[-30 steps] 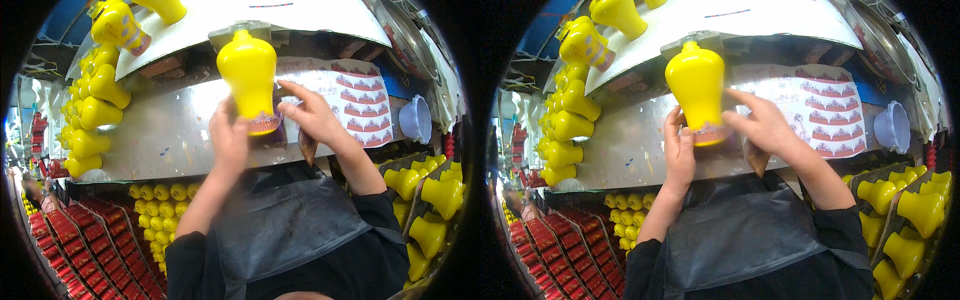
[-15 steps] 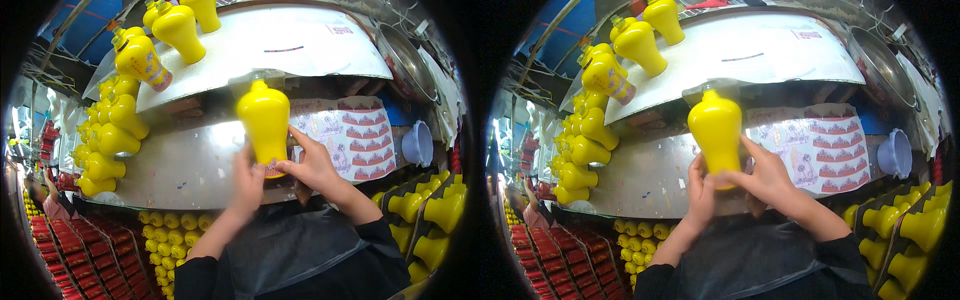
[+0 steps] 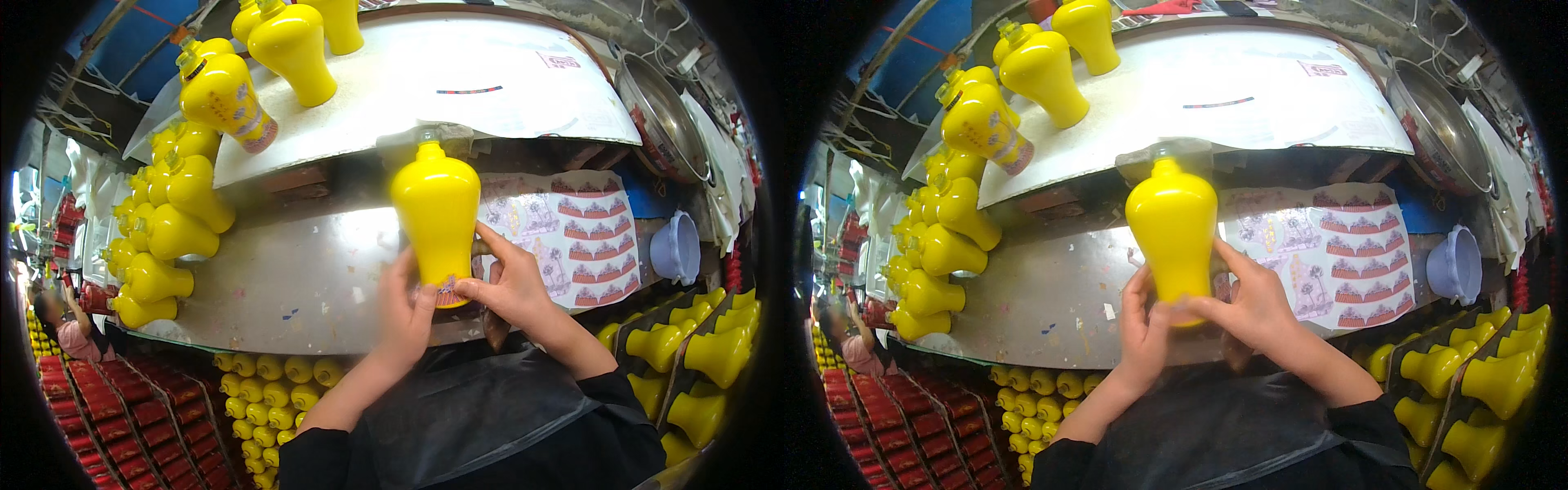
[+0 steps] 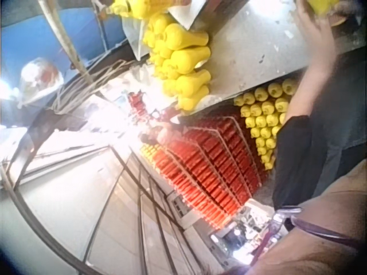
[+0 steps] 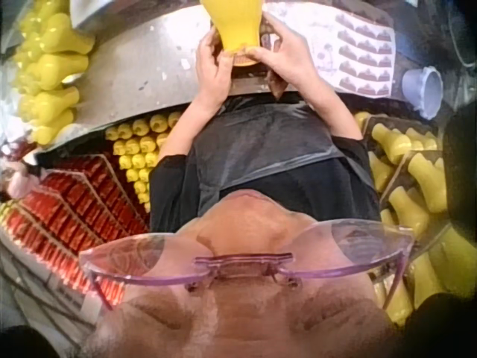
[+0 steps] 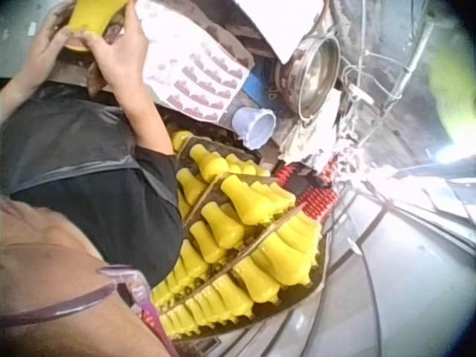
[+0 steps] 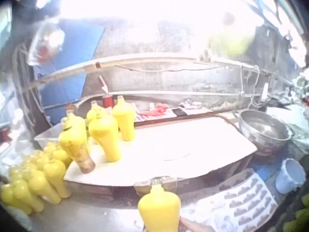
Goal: The person picks up a yellow ceramic vase, applies a decorative sticker to its base, smooths it with a tool, and then applies a second sticker to the body of the vase, smoothing it as well.
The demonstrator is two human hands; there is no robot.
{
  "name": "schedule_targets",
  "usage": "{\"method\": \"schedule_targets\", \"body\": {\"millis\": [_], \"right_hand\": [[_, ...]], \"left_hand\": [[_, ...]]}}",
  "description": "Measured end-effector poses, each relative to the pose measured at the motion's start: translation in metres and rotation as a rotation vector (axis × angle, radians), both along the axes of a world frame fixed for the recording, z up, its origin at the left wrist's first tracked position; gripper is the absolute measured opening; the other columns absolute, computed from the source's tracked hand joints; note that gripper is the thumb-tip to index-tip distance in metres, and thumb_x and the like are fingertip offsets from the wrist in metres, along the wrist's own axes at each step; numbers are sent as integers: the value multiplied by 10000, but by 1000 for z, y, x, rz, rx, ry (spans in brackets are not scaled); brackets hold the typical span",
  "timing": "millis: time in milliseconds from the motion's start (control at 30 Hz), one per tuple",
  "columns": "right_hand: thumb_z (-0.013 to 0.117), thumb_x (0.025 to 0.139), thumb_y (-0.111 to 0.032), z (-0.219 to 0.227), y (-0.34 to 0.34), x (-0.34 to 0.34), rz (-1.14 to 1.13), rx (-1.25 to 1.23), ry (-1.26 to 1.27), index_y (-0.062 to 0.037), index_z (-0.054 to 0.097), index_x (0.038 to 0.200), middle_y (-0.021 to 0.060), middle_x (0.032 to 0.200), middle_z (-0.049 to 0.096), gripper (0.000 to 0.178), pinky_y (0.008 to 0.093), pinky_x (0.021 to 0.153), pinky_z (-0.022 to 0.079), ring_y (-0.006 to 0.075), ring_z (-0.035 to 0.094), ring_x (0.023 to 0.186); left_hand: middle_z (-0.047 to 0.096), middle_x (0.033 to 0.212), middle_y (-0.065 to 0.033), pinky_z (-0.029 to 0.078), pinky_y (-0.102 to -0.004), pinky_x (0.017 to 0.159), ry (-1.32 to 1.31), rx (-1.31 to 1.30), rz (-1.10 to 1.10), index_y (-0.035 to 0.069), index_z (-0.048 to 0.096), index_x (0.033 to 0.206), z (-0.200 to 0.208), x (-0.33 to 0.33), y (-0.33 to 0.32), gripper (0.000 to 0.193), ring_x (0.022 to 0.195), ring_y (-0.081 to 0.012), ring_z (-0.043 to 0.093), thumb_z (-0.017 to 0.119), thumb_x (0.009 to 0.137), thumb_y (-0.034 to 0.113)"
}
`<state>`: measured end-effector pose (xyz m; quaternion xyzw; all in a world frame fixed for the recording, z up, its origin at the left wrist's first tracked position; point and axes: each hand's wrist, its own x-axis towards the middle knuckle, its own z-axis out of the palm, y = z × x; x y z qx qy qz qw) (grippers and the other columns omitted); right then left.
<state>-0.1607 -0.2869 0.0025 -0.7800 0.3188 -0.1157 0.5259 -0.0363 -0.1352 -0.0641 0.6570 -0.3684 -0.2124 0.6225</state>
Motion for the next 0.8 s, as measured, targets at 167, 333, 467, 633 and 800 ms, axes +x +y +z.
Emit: {"method": "schedule_targets", "body": {"millis": [167,333,467,633,800], "right_hand": [[778,889,-286,0,-24,0,-54,118,63,9,568,1465,150,898,727,681,284,648,530,115,642,678],[651,969,-71,20,-66,20,33,-646,-203,-73,712,1292,145,918,721,329,330,629,514,209,643,689],[660,959,-109,36,-90,56,191,-970,-130,-145,718,1253,122,878,648,302,351,629,508,255,639,712],[683,903,-79,47,-100,83,331,-1158,-3,-192,720,1296,120,837,582,410,363,621,526,270,655,690],[665,920,-115,53,-99,79,385,-1157,108,-184,694,1285,122,891,630,373,380,668,544,296,693,760]], "left_hand": [[598,1338,-210,396,-480,1100,-171,79,39,-36,489,1426,12,0,3,565,1254,-356,554,656,1008,305],[622,1288,-197,379,-510,1087,-230,103,100,-6,530,1381,14,0,-1,569,1191,-393,563,693,974,357],[623,1289,-192,339,-544,1124,-296,137,82,8,537,1376,17,3,1,579,1196,-404,561,700,963,380],[623,1294,-187,306,-569,1146,-358,157,57,14,541,1372,21,7,2,585,1195,-397,565,708,954,387],[624,1294,-187,329,-546,1131,-361,156,65,0,528,1394,20,8,1,662,1201,-395,559,738,925,417]]}}
